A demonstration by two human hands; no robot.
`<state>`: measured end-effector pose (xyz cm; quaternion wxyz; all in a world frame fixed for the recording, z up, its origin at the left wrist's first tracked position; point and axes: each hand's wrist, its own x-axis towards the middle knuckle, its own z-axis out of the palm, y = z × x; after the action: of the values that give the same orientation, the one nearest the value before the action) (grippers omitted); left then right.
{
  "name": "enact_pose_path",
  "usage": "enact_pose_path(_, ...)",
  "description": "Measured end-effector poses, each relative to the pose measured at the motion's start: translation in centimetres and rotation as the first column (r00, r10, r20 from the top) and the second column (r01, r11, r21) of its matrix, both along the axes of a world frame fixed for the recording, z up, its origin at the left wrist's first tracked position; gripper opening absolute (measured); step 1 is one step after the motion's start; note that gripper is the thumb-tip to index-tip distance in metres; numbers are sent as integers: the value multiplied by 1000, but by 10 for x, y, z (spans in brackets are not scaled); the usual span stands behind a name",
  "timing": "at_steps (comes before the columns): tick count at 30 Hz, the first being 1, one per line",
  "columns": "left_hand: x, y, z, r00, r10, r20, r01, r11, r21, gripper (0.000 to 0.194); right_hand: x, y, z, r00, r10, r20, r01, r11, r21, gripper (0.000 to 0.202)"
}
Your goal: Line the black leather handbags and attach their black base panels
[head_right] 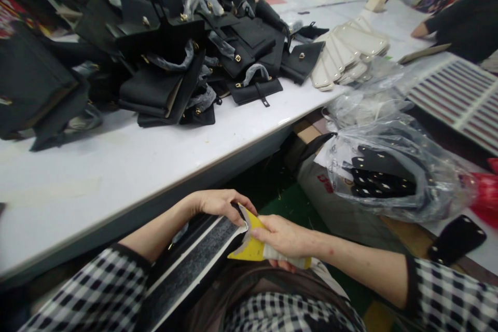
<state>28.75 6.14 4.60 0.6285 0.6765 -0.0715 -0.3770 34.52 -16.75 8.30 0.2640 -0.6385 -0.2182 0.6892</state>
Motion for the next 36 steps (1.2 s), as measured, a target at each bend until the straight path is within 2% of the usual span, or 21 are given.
enact_pose_path(10,0,2,0,1000,11,2,-11,1000,-14,64,-17,9,3,994,-107,21,109,989,-96,35)
enact_pose_path(16,-2,1,-1,998,47,-49,-51,996,-70,69,-33,6,-2,975,-213,54,217,973,-77,41)
enact_pose_path(30,-4,4,5,998,57,-29,-57,998,-17,88,-37,17,-1,978,-206,28,208,974,-94,42)
enact_pose_path(36,-6,0,1,994,110,0,-110,991,-79,91,-52,24,-9,967,-255,-8,252,962,-106,39)
